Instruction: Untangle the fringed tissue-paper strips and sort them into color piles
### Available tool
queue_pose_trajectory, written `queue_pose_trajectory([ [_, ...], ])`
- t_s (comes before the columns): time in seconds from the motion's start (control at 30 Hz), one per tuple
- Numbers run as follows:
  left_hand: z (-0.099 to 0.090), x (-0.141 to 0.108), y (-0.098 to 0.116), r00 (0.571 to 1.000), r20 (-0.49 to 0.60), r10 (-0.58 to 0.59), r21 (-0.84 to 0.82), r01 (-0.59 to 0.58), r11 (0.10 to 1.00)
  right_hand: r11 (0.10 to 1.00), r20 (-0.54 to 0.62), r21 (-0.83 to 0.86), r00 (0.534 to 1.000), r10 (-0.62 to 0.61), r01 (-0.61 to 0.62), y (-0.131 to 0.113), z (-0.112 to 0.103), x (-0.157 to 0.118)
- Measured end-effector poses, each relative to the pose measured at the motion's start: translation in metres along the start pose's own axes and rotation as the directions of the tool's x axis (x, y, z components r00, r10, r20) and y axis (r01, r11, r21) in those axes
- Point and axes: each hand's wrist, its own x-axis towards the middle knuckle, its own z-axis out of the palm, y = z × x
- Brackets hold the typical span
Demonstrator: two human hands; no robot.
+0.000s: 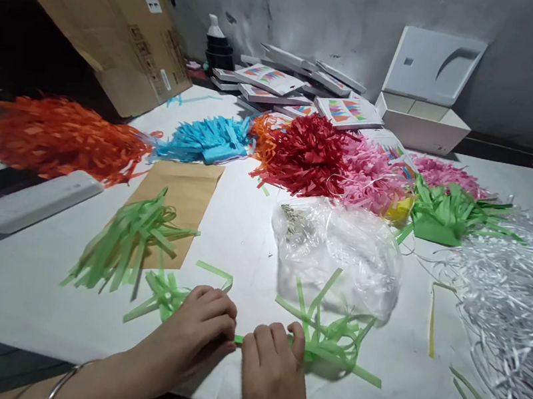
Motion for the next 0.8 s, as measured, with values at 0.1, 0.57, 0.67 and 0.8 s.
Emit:
queue_pose_trajectory([
  [0.1,-0.002,0.0,-0.001,0.999,0.023,-0.042,-0.04,0.043,0.998,1.0,-0.008,-0.012,1.0,0.016,-0.016,0.011,-0.007,-0.007],
  [0.57,0.003,0.012,0.017,0.999,0.045,0.013,0.404,-0.03,0.914,0.978,0.057,-0.055,0.977,0.205,-0.202,0.019,-0.019,-0.004],
  [0.67,0.008,0.015,0.013,0.982,0.038,0.182,0.428,-0.181,0.886,0.989,0.0,0.001,0.989,0.146,-0.146,0.018,-0.019,-0.005],
  [0.8,0.013,0.023,0.011,0.97,0.139,0.2,0.432,-0.241,0.869,0.999,-0.033,-0.041,0.999,-0.013,0.012,0.014,-0.015,-0.003],
])
